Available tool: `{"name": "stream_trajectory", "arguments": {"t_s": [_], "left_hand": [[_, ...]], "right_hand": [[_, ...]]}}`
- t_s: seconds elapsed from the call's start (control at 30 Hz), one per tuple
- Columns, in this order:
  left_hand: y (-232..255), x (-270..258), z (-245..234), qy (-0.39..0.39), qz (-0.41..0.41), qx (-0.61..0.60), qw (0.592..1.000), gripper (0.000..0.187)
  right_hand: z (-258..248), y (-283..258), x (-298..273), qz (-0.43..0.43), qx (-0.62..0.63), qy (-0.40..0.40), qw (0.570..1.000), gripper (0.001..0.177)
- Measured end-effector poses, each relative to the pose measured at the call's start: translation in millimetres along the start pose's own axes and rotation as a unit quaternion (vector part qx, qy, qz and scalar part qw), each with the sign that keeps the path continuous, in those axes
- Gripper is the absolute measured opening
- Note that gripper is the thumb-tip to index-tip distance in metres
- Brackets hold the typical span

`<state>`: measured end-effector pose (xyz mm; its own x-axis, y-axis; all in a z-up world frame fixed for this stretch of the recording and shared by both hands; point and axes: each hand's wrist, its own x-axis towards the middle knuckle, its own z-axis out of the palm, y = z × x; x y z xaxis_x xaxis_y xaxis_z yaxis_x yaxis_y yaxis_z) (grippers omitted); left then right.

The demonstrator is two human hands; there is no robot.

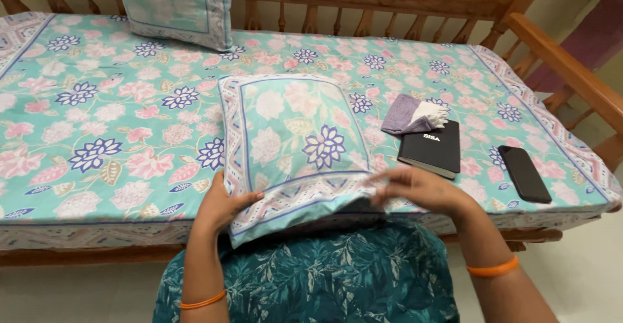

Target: The person inserts a maroon pillow into a light blue patterned pillowcase on a bed, then smooths and adjusts the case. A small cloth is used to wipe the pillow surface after it is covered.

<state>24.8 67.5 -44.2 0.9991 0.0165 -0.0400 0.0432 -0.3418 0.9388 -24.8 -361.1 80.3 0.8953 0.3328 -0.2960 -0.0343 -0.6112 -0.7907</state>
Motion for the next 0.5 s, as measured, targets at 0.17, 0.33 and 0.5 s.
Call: {"name": "stream_trajectory", "arguments": {"t_s": [0.17, 0.33, 0.5], "left_hand": [[-8, 4, 3, -0.029, 0.008, -0.080, 0.996, 0.109], [-8, 3, -1, -0.034, 0.073, -0.103, 0.991, 0.099], [1, 3, 11, -0.035, 0.049, -0.183, 0.981, 0.092]], "right_hand": [[10, 20, 73, 0.092, 0.108, 0.212, 0.967, 0.073], [20, 32, 121, 0.120, 0.364, 0.074, 0.921, 0.079], [2, -21, 116, -0.001, 0.306, 0.215, 0.927, 0.054]]}}
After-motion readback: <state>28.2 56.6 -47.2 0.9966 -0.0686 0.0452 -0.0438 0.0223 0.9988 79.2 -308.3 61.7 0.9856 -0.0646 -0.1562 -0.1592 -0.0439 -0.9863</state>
